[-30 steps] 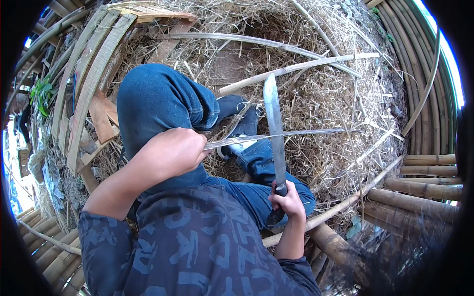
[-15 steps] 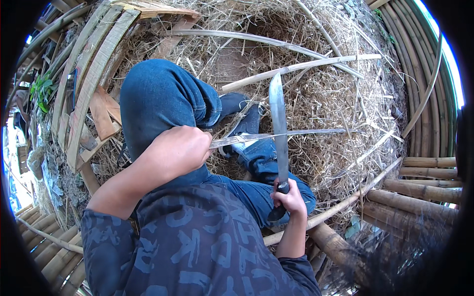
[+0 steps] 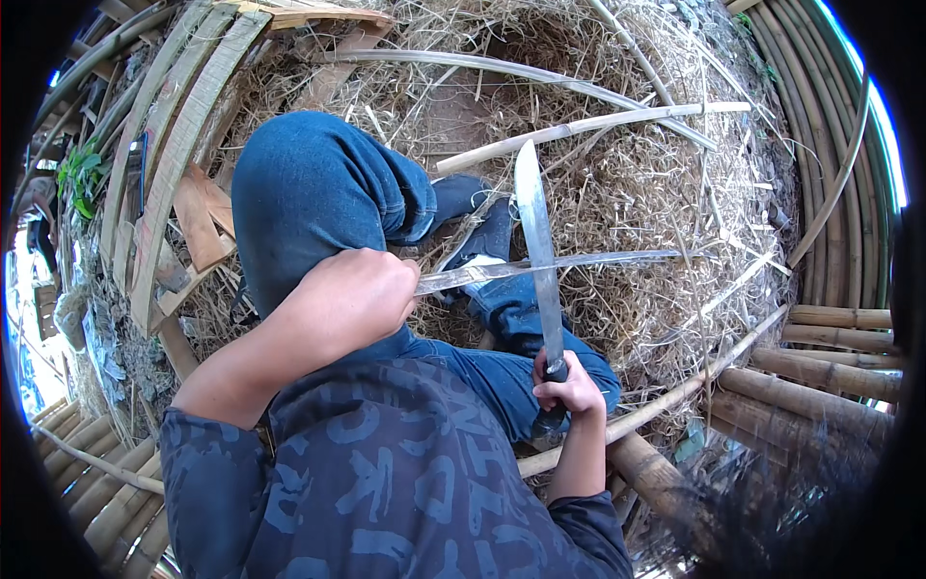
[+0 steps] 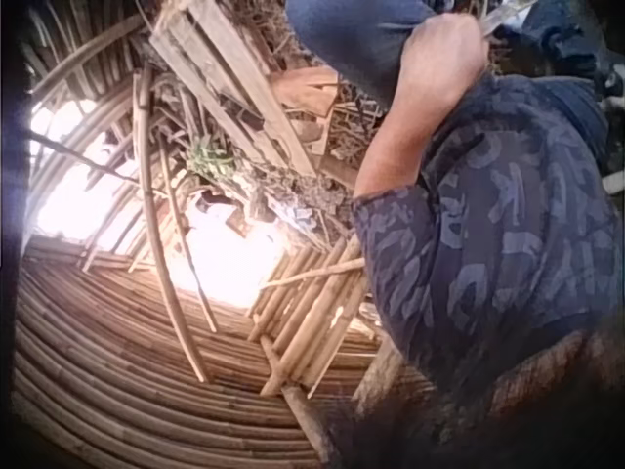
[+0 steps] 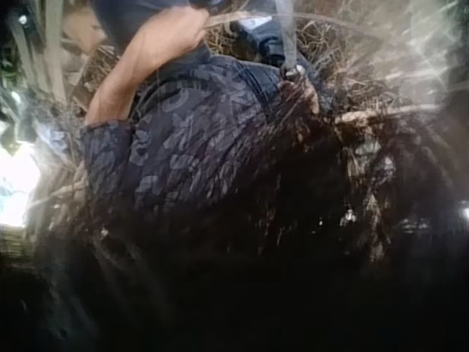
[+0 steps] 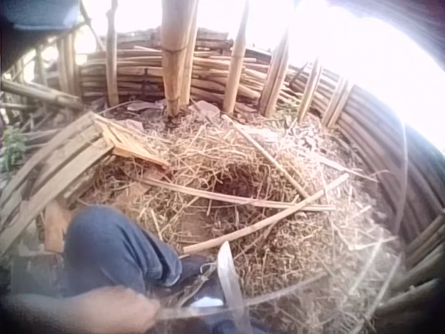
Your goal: The person shaves a thin strip of bamboo by hand using a machete while sitting on a ground covered in straw and wood debris.
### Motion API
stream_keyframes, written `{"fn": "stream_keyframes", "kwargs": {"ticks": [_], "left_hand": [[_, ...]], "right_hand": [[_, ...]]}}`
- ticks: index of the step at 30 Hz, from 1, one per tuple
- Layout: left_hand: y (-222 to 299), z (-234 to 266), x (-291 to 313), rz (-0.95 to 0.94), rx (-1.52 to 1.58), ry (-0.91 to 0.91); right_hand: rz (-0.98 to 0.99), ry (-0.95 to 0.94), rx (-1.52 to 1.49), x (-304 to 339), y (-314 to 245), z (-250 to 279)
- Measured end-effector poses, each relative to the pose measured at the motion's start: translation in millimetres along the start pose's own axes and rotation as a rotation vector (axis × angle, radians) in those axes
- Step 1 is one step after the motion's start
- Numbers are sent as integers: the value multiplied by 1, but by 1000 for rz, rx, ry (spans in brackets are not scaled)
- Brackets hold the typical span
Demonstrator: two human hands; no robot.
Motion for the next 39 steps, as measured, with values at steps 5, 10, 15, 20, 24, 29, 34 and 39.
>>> {"fn": "stream_keyframes", "kwargs": {"ticks": [5, 10, 15, 20, 24, 29, 34, 39], "left_hand": [[-1, 0, -3, 6, 8, -23], [-1, 0, -3, -21, 34, -38], [-2, 3, -2, -62, 67, -28], [-4, -1, -4, -30, 39, -55], [-4, 0, -2, -21, 42, -45], [0, -2, -3, -2, 6, -10], [0, -2, 0, -16, -16, 26], [-2, -4, -2, -10, -4, 33]], "right_hand": [[-1, -11, -44, -6, 2, -1], [0, -62, -64, -10, 3, -3], [19, -231, -335, -22, 12, -26], [65, 52, -79, -13, 1, -8], [-31, 229, 217, 4, -18, -12], [-63, 88, 155, -4, -12, -23], [9, 22, 85, -14, 6, -30], [70, -138, -111, -23, 2, -43]]}}
Point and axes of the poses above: each hand's wrist, its own x-axis away from the middle knuckle, its own z-axis out of the back of the hand, y = z × x, the point moved 7 cm from there along -x, towards the middle knuckle, and after that the axes turned 8 degrees about -y, right-handed, at the moved point
